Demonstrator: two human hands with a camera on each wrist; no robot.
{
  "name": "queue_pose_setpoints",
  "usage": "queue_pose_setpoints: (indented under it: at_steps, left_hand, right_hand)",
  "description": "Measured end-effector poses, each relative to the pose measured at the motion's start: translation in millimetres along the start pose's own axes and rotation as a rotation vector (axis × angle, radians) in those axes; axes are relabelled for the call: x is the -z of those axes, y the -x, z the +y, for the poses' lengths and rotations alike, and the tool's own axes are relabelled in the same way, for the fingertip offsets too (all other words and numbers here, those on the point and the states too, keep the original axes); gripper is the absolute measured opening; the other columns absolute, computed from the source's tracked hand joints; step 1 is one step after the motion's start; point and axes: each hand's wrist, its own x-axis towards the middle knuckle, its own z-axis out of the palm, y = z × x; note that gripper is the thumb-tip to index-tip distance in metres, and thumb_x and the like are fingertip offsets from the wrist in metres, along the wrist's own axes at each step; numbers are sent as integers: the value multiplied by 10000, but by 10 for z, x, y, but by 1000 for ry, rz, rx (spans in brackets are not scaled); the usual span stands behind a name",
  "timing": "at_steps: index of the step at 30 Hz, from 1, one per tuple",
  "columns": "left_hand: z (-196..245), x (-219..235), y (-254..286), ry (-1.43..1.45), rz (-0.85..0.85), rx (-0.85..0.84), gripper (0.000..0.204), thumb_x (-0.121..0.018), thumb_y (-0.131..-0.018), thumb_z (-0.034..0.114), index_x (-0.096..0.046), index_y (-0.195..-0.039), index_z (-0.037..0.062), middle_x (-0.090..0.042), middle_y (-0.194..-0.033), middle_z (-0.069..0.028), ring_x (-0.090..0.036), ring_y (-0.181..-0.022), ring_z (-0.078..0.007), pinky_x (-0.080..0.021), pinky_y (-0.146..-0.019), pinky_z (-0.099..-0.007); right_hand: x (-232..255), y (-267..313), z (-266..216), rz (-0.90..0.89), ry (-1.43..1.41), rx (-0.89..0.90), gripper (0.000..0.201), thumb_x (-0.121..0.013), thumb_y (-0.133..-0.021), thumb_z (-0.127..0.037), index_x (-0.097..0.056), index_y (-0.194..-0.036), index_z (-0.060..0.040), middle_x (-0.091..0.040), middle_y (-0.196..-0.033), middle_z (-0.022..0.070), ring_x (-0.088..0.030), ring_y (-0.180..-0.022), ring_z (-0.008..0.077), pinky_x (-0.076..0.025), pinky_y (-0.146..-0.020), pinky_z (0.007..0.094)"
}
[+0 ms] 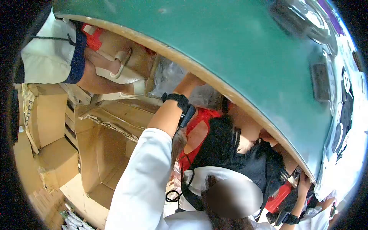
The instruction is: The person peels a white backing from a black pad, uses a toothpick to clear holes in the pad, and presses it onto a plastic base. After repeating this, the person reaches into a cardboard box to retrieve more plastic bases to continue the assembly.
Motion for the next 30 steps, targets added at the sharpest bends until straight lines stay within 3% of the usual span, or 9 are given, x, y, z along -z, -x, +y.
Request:
queue_pose_setpoints:
  at_steps: [5,9,10,12,16,20,23,28,30]
  left_hand:
    - [-6,327,35,257,401,235,547,-604,-692,180,-450,-1147,-84,-459,-1157,-279,-504,-1014,-398,-390,-905,-422]
    - [-211,437,82,-19,631,406,512,-626,-686,263,-536,-1022,-113,-352,-1244,-302,-446,-1073,-389,-317,-973,-436]
    - [-233,470,93,-25,621,400,512,-626,-686,263,-536,-1022,-113,-352,-1244,-302,-446,-1073,-389,-317,-973,-436]
    - [19,781,275,-97,107,696,573,-621,-698,341,-537,-1090,-69,-335,-1290,-287,-372,-1158,-393,-268,-1008,-434]
    - [49,888,218,-132,73,643,574,-619,-701,344,-536,-1095,-64,-340,-1289,-284,-372,-1160,-392,-270,-1008,-432]
    - [-67,841,1028,-143,102,485,575,-616,-703,348,-535,-1103,-58,-346,-1288,-279,-373,-1162,-390,-272,-1007,-428]
    - [-127,791,1198,-168,128,365,576,-615,-706,350,-534,-1108,-53,-350,-1288,-276,-374,-1163,-389,-273,-1007,-426]
    - [-95,686,1222,-248,169,201,577,-612,-709,355,-532,-1117,-46,-358,-1287,-270,-375,-1165,-386,-275,-1006,-422]
    - [-20,795,1068,-277,169,158,578,-610,-711,357,-531,-1121,-43,-361,-1286,-268,-375,-1166,-385,-276,-1006,-420]
  right_hand:
    - [-233,-6,532,52,-28,148,74,-512,-826,-22,-513,-894,5,-513,-805,39,-491,-752,108,-394,-685,237]
    - [-193,133,796,-61,-108,-131,282,-536,-868,-63,-454,-1103,70,-545,-1046,109,-512,-957,147,-386,-857,263]
    - [-209,176,851,-62,-113,-143,282,-536,-868,-63,-454,-1103,70,-545,-1046,109,-512,-957,147,-386,-857,263]
    - [-274,214,698,38,-126,33,79,-501,-857,-66,-521,-879,8,-519,-789,35,-470,-726,93,-386,-652,225]
    - [-291,278,917,178,-79,53,94,-510,-854,-64,-519,-852,29,-526,-742,34,-471,-688,103,-394,-627,242]
    - [-318,361,1289,319,0,51,165,-530,-851,-84,-545,-838,80,-572,-737,75,-507,-689,128,-415,-630,275]
    - [-190,383,1021,-27,-97,-196,476,-553,-750,11,-422,-1203,76,-458,-1246,200,-410,-1166,299,-213,-1036,351]
    - [-351,350,721,168,93,173,279,-543,-813,-6,-502,-1072,89,-581,-1021,151,-532,-941,206,-412,-816,320]
    - [-358,383,560,69,-137,-14,389,-590,-688,-70,-563,-1069,1,-550,-1108,207,-472,-1080,376,-325,-953,431]
